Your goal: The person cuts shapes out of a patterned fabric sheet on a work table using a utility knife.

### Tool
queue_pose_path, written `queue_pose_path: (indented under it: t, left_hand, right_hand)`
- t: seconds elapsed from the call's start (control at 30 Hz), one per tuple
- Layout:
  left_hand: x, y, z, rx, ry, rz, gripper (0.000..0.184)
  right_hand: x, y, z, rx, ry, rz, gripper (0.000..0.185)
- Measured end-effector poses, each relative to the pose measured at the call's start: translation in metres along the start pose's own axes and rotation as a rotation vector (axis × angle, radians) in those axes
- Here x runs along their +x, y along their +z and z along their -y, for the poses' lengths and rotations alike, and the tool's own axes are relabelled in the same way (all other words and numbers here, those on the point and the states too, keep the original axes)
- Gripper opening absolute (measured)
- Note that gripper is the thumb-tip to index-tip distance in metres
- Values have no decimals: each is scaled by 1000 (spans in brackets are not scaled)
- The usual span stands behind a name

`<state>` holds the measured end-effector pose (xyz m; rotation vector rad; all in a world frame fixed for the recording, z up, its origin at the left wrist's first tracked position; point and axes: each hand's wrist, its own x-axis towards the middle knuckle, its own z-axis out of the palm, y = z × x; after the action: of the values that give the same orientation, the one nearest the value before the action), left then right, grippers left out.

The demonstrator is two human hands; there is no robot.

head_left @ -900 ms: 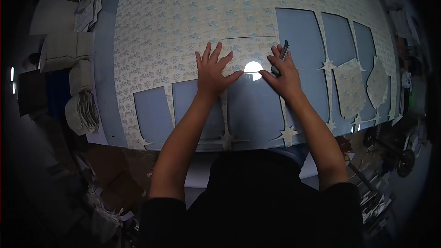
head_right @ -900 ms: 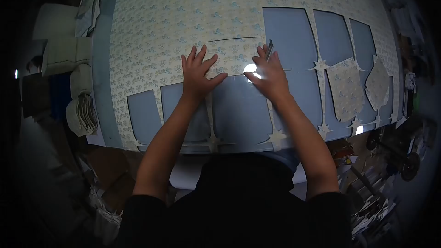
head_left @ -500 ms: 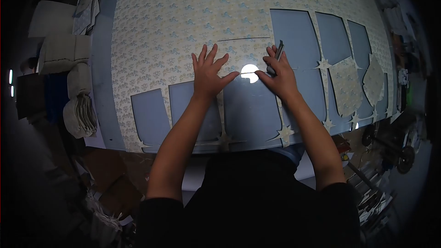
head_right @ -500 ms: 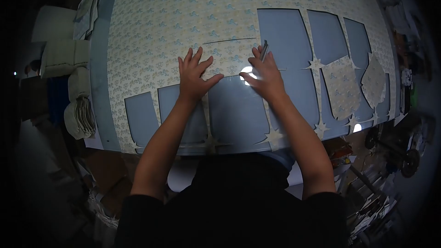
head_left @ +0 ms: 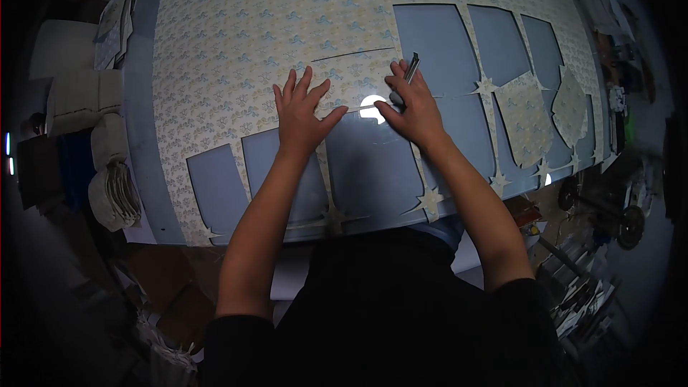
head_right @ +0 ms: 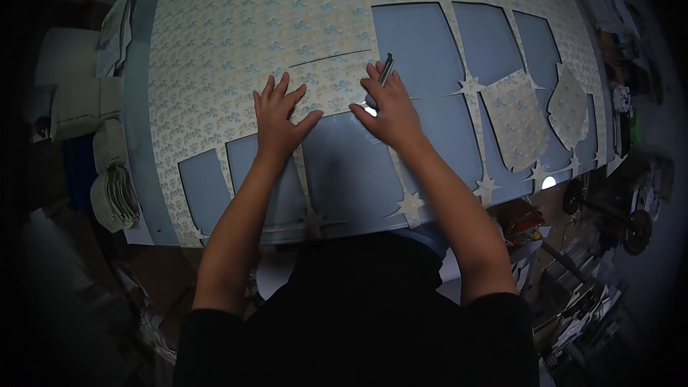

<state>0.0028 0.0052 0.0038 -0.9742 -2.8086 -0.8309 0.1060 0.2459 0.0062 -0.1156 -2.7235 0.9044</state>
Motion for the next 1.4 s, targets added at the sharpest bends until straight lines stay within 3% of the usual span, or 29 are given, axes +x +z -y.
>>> queue_pose_path:
  t: [0.7,0.77,1.4]
  left_hand:
    - [-1,0,1,6,9,-37,63]
    - [-1,0,2,-19,20,-34,63]
    - [-1,1,4,-49,23,-45,64]
  right_hand:
    - [1,0,0,-3,-35,-8,50]
    - [1,-2,3,19,50,25,50]
    - [1,-5,4,-13,69,44,51]
